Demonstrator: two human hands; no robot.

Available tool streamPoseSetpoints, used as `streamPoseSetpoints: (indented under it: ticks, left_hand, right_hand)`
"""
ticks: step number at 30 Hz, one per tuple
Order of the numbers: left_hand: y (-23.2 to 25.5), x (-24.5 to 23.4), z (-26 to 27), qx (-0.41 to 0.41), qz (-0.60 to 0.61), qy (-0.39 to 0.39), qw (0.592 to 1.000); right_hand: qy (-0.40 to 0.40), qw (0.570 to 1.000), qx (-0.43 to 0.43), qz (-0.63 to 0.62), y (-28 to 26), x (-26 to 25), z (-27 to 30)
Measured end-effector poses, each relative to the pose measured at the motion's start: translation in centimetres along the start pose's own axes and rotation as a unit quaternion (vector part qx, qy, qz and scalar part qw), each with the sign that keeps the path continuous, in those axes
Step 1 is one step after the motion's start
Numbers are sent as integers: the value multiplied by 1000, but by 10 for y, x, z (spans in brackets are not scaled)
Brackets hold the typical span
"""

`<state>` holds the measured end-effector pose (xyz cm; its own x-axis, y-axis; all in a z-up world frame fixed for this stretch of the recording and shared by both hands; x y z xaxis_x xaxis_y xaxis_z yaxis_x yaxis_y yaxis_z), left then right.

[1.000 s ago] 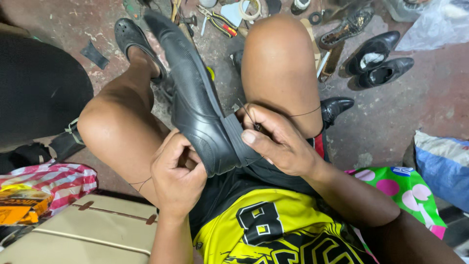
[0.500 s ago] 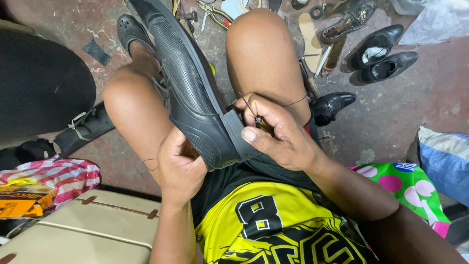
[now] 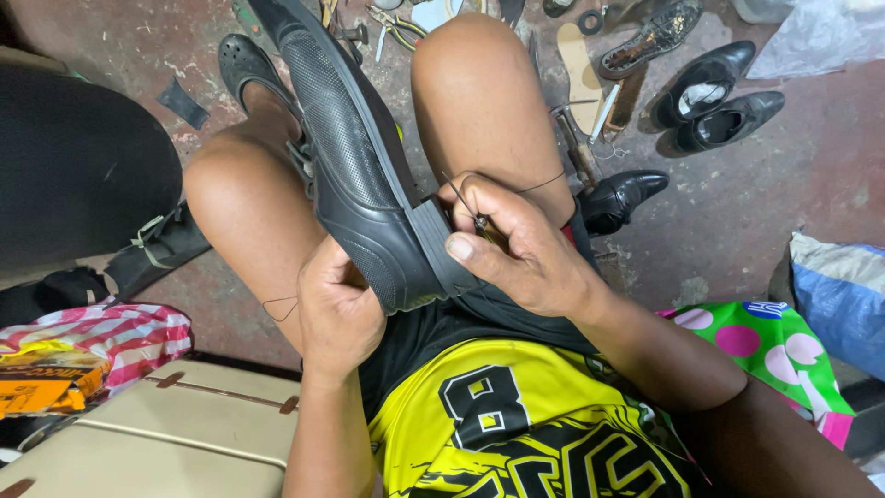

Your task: The person sits on the floor and sews the sole of a black shoe using a needle and thread. They repeatedly push the needle through the shoe's sole and pull the thread tight to secure the stitching.

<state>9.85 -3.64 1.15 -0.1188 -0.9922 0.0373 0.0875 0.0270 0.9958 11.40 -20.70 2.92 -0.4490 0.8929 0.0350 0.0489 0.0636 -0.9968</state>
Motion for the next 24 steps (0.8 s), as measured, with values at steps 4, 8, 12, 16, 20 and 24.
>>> streamPoseSetpoints:
  ticks: [4, 8, 12, 16, 20, 24]
  left_hand:
    - [-7, -6, 2, -8, 45, 35, 998]
    - [-8, -13, 3, 14, 53, 74, 996]
    - [-8, -13, 5, -12, 176, 51, 983]
    - [5, -6, 4, -11, 197, 23, 980]
    - [-1, -2, 8, -73, 46, 30, 996]
    - [-5, -6, 7, -92, 38, 28, 995]
  right_hand:
    - [4, 1000, 16, 2, 4, 1, -1]
    - [7, 999, 53, -5, 11, 3, -4]
    - [11, 994, 104, 21, 21, 1, -4]
    - [22, 993, 111, 23, 25, 3, -8]
    - [27, 996, 79, 39, 20, 4, -14]
    - [22, 993, 41, 111, 6, -3, -12]
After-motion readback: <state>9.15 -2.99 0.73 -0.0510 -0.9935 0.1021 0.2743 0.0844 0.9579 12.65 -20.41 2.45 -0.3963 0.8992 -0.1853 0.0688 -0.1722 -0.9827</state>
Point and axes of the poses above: each hand's wrist, its own z-axis away from the middle knuckle, its own x-axis out of the palm, y = z × x, the point moved 9 cm from there along -z, towards the middle knuckle, and after that the axes turned 1 degree about x, right-handed, at the moved point
